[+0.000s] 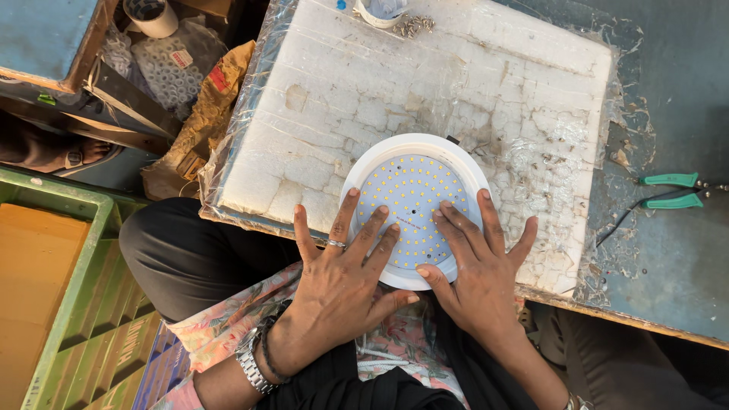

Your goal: The person uses a green electric screwdriver to fasten screws into a white circular LED light fixture. They repeatedly pick up screws, position the fixture, and drive screws into pre-drilled holes, then place the completed unit aside and pick up another fixture to continue.

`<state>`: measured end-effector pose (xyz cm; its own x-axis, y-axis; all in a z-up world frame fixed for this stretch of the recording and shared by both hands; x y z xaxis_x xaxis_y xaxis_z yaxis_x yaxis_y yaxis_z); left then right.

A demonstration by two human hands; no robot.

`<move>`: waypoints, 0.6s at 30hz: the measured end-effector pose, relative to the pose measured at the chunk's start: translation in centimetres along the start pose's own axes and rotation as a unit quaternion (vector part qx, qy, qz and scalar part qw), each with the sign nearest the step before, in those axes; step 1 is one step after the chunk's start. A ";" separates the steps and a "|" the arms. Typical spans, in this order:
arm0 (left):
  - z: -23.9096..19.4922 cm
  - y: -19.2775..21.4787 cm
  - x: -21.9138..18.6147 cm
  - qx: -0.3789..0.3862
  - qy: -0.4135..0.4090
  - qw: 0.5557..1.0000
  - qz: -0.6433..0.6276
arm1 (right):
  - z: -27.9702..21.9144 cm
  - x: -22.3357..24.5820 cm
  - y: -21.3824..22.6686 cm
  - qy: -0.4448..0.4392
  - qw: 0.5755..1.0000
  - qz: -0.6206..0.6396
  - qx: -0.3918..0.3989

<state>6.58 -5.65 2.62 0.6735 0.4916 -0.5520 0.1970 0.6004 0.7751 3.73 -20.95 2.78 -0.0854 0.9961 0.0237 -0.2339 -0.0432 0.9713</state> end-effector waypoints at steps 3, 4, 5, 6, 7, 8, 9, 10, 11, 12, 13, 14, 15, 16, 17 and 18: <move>-0.1 0.0 0.0 0.000 -0.001 1.000 0.000 | 0.0 0.0 -0.1 0.002 1.000 -0.010 0.010; 0.0 0.0 0.0 -0.001 -0.002 1.000 0.000 | 0.1 -0.1 -0.1 0.003 1.000 -0.010 0.012; 0.0 -0.1 0.0 0.000 -0.002 1.000 0.000 | 0.1 -0.2 -0.2 0.004 1.000 -0.009 0.013; 0.0 -0.1 0.0 0.001 -0.002 1.000 0.001 | 0.0 -0.1 -0.2 0.005 1.000 -0.008 0.015; -0.1 -0.1 0.0 0.002 -0.001 1.000 0.002 | -0.1 -0.1 -0.2 0.003 1.000 -0.009 0.016; 0.0 -0.1 0.0 0.002 0.001 1.000 0.001 | -0.1 -0.1 -0.2 0.003 1.000 -0.010 0.016; 0.0 -0.1 0.0 0.003 0.002 1.000 0.001 | -0.1 -0.1 -0.2 0.003 1.000 -0.011 0.016; 0.0 -0.1 0.0 0.003 0.004 1.000 0.001 | 0.0 -0.1 -0.2 0.003 1.000 -0.013 0.015; 0.1 -0.1 0.0 0.005 0.004 1.000 0.000 | 0.0 -0.1 -0.2 0.003 1.000 -0.014 0.014; 0.0 -0.1 0.0 0.007 0.004 1.000 -0.001 | 0.0 -0.1 -0.2 0.004 1.000 -0.015 0.014; 0.0 -0.1 0.0 0.008 0.003 1.000 -0.001 | 0.0 -0.1 -0.2 0.004 1.000 -0.014 0.013; 0.0 -0.1 0.0 0.009 0.005 1.000 -0.002 | 0.0 -0.1 -0.2 0.004 1.000 -0.013 0.012; 0.0 -0.1 0.0 0.009 0.007 1.000 -0.002 | 0.0 -0.1 -0.3 0.005 1.000 -0.012 0.012; 0.0 -0.1 0.0 0.009 0.008 1.000 -0.002 | 0.0 -0.1 -0.3 0.005 1.000 -0.011 0.012; 0.0 -0.1 0.0 0.010 0.008 1.000 -0.004 | -0.1 -0.1 -0.3 0.005 1.000 -0.010 0.012; 0.0 -0.1 0.0 0.011 0.008 1.000 -0.006 | -0.1 -0.2 -0.3 0.005 1.000 -0.009 0.011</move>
<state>6.54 -5.71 2.53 0.6597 0.4946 -0.5659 0.2202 0.5927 0.7747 3.70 -21.10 2.42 -0.0904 0.9959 0.0031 -0.2138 -0.0225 0.9766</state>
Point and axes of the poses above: each hand's wrist, its own z-axis towards the middle knuckle, its own y-axis out of the back of the hand, x = y × z, the point moved 9 cm from there along z, towards the middle knuckle, and after that the axes turned 12 degrees about -z, right-handed, at the moved point
